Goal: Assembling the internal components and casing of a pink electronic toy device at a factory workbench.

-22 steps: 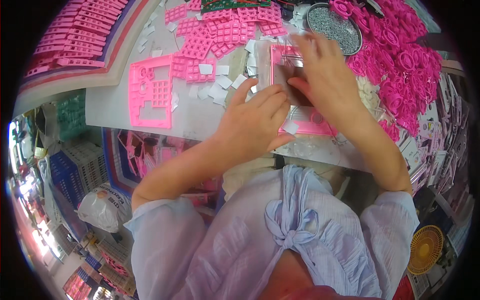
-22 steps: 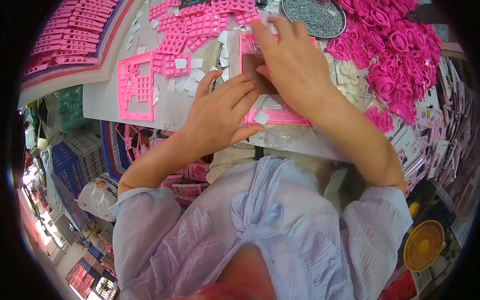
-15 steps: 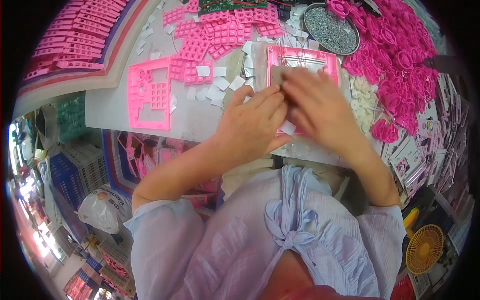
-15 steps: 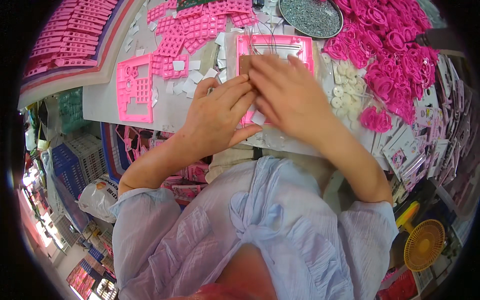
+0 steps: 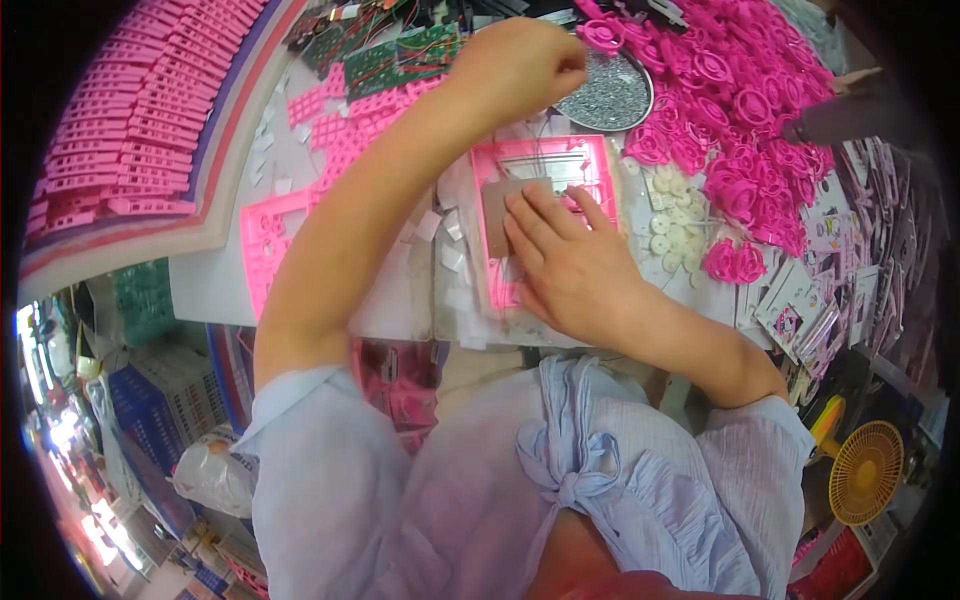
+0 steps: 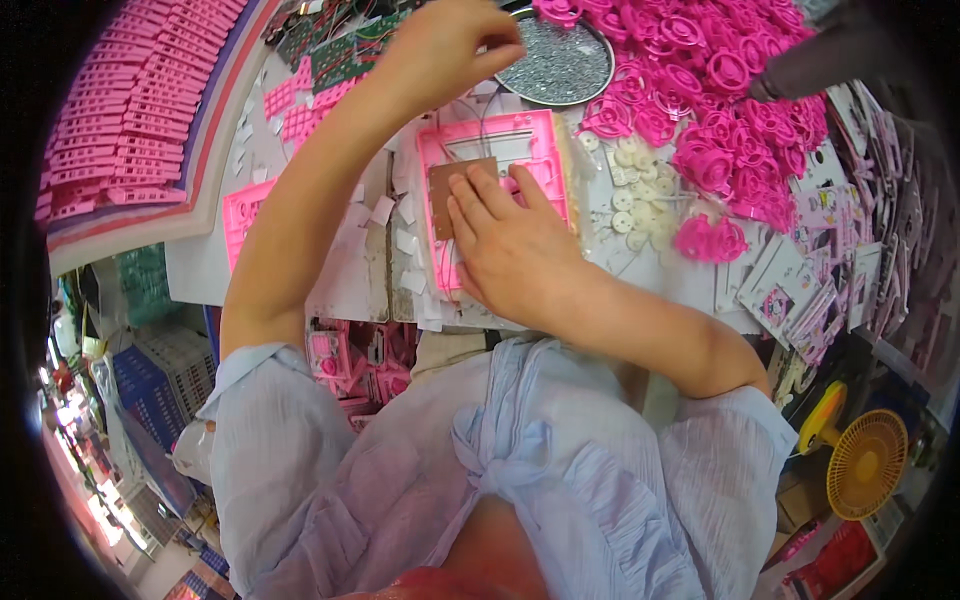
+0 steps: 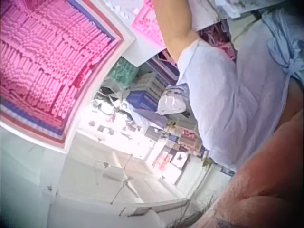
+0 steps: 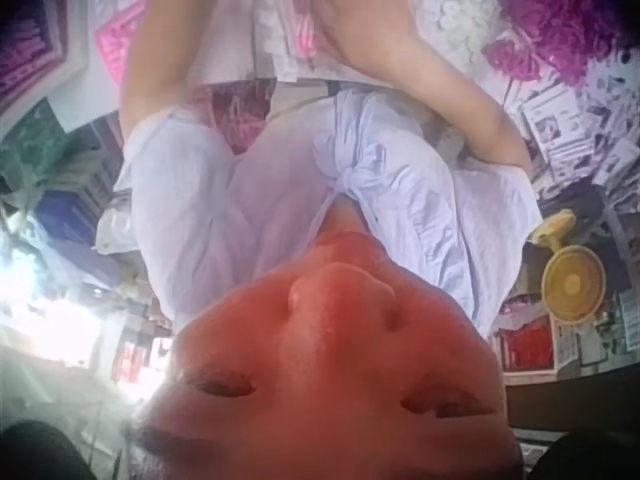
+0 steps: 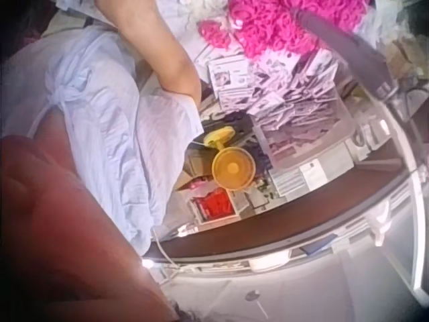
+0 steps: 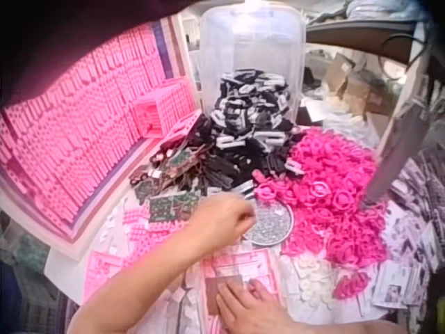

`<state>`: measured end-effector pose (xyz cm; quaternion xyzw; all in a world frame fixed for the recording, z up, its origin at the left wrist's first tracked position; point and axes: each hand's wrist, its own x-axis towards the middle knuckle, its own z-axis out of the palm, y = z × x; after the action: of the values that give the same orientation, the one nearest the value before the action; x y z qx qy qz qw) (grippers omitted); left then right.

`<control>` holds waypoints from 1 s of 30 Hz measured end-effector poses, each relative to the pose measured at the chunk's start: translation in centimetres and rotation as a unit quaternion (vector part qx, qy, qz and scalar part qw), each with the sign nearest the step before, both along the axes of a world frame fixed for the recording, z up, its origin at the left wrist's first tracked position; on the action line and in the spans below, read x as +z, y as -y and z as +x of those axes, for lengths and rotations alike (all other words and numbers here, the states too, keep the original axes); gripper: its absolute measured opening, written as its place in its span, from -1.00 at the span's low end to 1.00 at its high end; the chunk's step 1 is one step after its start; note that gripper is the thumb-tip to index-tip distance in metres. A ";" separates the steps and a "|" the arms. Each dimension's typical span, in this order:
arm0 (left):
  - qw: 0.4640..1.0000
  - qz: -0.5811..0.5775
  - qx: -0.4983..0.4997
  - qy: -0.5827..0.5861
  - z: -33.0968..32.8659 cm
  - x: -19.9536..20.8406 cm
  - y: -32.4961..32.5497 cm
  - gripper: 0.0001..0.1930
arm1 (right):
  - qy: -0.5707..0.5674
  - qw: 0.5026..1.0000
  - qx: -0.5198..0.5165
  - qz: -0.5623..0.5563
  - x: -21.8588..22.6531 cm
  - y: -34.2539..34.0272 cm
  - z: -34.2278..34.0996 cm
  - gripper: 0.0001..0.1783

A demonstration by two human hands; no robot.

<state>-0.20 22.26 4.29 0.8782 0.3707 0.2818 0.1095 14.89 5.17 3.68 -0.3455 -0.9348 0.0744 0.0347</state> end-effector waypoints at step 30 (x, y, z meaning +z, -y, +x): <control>0.981 -0.137 0.054 0.123 -2.0 0.7 10.9 -0.88 | -0.089 0.995 -0.023 0.050 -1.5 0.4 -0.5 -0.47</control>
<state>-2.23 11.41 4.95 0.7922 0.4361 0.3400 0.2583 14.35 4.75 2.15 -0.3571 -0.9223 0.0566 0.1365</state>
